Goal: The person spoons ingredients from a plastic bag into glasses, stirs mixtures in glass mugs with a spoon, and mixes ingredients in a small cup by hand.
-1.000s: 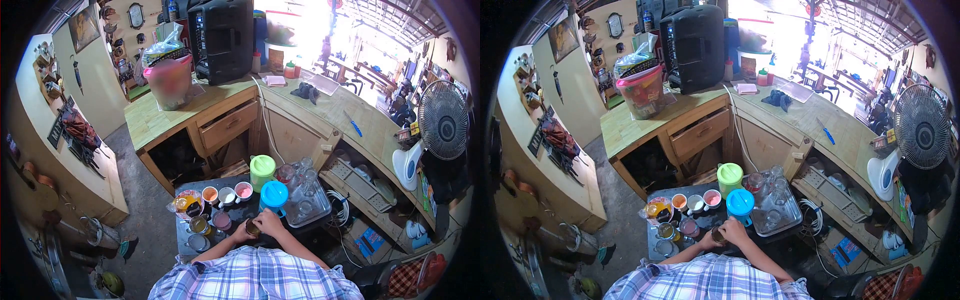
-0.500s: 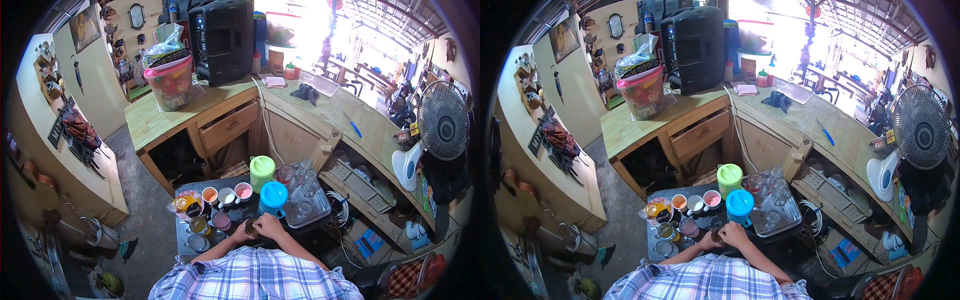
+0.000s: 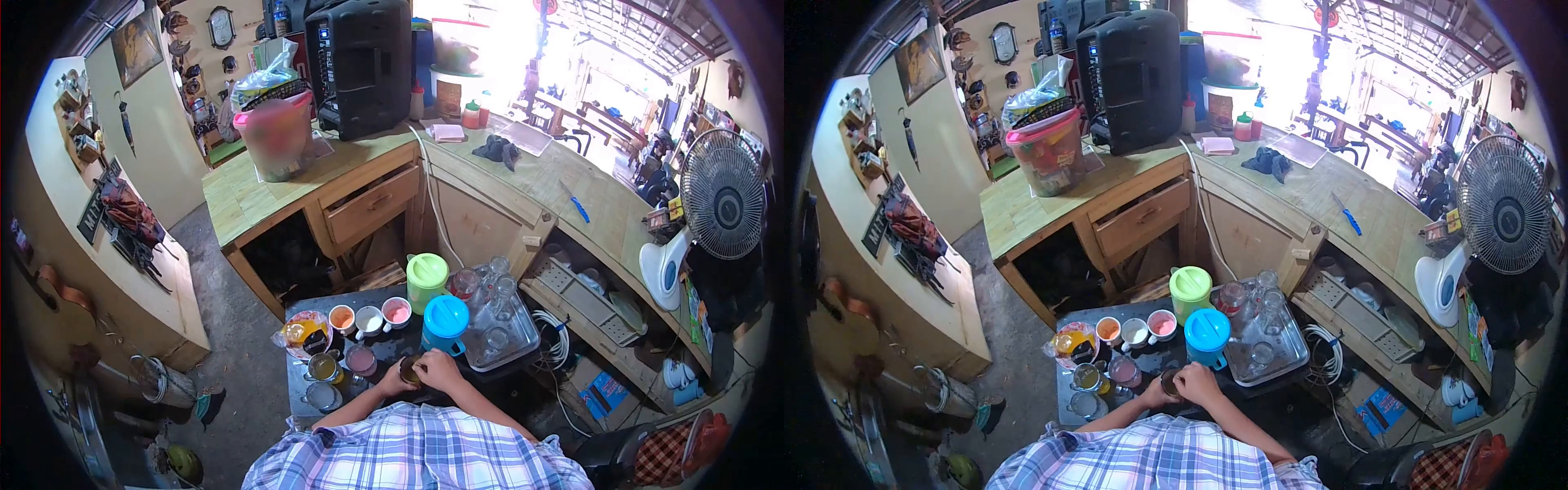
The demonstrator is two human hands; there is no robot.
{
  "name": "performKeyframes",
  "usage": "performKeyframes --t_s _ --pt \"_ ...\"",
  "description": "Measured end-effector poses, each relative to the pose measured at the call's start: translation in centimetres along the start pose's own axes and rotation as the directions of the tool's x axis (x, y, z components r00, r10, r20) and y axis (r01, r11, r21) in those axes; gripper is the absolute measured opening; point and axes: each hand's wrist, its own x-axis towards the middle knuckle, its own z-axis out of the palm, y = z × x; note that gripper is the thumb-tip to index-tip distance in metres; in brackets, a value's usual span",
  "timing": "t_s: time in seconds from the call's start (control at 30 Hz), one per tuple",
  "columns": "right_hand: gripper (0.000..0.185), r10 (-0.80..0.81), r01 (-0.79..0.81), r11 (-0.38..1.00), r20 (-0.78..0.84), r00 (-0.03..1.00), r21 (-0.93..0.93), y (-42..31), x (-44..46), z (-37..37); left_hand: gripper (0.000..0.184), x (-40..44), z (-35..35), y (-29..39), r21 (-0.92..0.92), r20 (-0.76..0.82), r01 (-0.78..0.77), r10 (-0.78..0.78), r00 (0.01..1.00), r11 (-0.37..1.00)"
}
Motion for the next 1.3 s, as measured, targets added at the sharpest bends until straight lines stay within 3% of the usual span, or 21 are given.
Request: performKeyframes --t_s 0.03,0.1,0.23,0.3,0.33,0.4,0.5,0.6,0.7,0.93,1.0,1.13,1.2,1.3 --pt "0.016 -0.002 0.002 1.0 -0.003 1.0 0.0 -0.1 0.0 0.1 0.082 0.0 0.0 -0.2 0.003 0.0 -0.002 0.002 1.0 1.0" --pt "0.015 -0.012 0.039 0.983 -0.151 0.988 0.178 -0.7 0.1 0.0 0.083 0.1 0.1 -0.6 -0.1 0.013 0.035 -0.034 0.999 0.994" --pt "0.015 -0.001 0.016 0.995 -0.16 0.987 0.096 -1.2 -0.2 -0.6 0.083 0.1 0.1 -0.9 0.026 0.01 0.013 -0.013 1.0 1.0" --pt "0.016 0.032 -0.032 0.999 0.003 0.999 0.024 -0.7 -0.3 -0.2 0.083 0.0 0.1 -0.9 -0.079 0.005 0.03 -0.03 1.0 0.996" --pt "0.016 0.027 -0.027 0.999 0.002 1.0 0.023 -0.7 0.0 -0.1 0.083 0.2 -0.1 -1.0 -0.077 0.002 0.027 -0.027 1.0 0.997" --pt "0.016 -0.036 0.061 0.987 -0.162 0.986 0.149 -0.9 0.1 -0.1 0.083 0.1 0.0 -1.3 -0.108 0.011 0.035 -0.034 0.999 0.994" --pt "0.017 0.002 0.007 0.998 -0.136 0.991 0.064 -1.1 0.0 -0.6 0.084 0.1 -0.1 -1.4 0.004 0.005 0.037 -0.037 0.999 0.999" --pt "0.017 0.055 -0.055 0.998 -0.003 0.998 0.032 -0.6 -0.4 -0.2 0.085 0.1 0.1 -1.2 -0.09 0.018 0.07 -0.069 0.997 0.993" --pt "0.017 0.026 0.002 0.981 -0.143 0.989 0.193 -1.2 0.0 -0.3 0.083 0.1 0.0 -1.3 -0.045 0.009 0.025 -0.025 1.0 0.999" --pt "0.017 0.029 -0.027 0.999 -0.071 0.997 0.031 -0.7 -0.1 0.0 0.079 0.0 0.0 0.1 -0.034 -0.007 -0.003 0.002 1.0 0.999" --pt "0.016 0.003 0.025 0.989 -0.191 0.982 0.143 -1.3 0.1 -0.4 0.08 -0.1 0.0 0.2 -0.056 0.009 0.037 -0.037 0.999 0.998" --pt "0.016 -0.01 0.018 0.999 -0.19 0.982 0.036 -1.0 -0.2 0.0 0.081 0.0 0.0 0.3 -0.055 0.018 0.023 -0.022 1.0 0.998" --pt "0.015 0.028 -0.031 0.998 -0.049 0.998 -0.047 -0.9 -0.6 0.3 0.08 -0.1 0.2 0.4 -0.084 -0.009 0.008 -0.008 1.0 0.996" --pt "0.014 -0.027 0.035 0.997 -0.127 0.991 0.063 -1.5 0.1 0.3 0.079 0.1 0.0 0.0 -0.085 0.009 -0.01 0.011 1.0 0.996"
